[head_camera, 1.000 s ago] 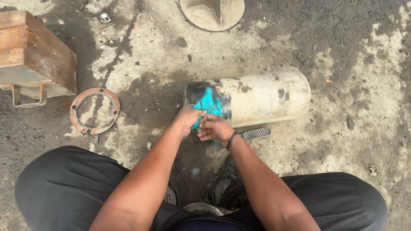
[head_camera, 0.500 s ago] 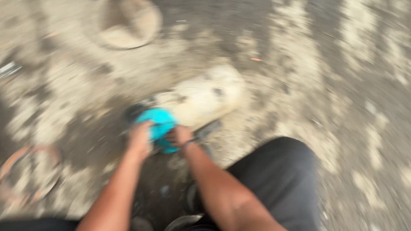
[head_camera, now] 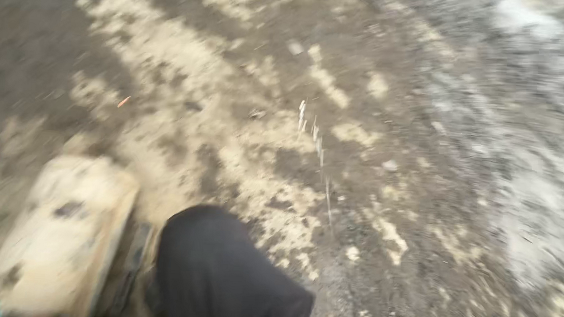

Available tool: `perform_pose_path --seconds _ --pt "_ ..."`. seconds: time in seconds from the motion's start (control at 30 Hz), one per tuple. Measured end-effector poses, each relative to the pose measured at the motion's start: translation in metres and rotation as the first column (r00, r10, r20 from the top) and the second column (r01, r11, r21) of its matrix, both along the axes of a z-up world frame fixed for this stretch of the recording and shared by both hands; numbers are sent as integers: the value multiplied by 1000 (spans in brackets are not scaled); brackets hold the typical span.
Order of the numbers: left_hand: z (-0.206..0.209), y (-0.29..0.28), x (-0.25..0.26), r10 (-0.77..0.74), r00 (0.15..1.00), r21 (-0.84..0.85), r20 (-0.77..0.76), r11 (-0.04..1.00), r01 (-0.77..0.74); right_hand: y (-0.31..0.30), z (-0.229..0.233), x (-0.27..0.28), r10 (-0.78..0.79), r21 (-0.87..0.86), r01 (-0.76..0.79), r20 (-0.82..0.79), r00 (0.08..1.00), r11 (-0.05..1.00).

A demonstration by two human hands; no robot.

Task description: The person scrubs a cylindrical metal object with a wire brush, then uses a circular metal ring to scrub the same object. They wipe the cylinder with a blue cloth and continue scrubbing with the wire brush.

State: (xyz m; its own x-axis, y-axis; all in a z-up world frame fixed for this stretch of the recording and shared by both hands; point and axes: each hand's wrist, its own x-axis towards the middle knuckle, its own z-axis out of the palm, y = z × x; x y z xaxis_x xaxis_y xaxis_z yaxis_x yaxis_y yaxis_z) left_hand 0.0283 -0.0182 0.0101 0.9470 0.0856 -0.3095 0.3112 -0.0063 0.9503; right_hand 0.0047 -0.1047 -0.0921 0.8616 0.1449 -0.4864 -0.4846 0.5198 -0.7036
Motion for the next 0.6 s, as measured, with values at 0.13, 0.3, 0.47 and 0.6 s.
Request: perform_pose_path --seconds 0.13,0.3,0.47,0.6 --pt "-9 94 -47 162 987 115 17 980 -163 118 26 -29 229 -14 -229 135 964 973" --pt "-27 191 -121 346 937 244 51 905 -348 149 13 -51 533 -137 -520 342 774 843" --pt "-62 263 -140 575 814 327 84 755 -568 107 13 -62 799 6 -813 177 575 583" --pt "-81 310 -172 561 827 733 36 548 -403 47 -9 -81 901 -808 -458 -432 34 -370"
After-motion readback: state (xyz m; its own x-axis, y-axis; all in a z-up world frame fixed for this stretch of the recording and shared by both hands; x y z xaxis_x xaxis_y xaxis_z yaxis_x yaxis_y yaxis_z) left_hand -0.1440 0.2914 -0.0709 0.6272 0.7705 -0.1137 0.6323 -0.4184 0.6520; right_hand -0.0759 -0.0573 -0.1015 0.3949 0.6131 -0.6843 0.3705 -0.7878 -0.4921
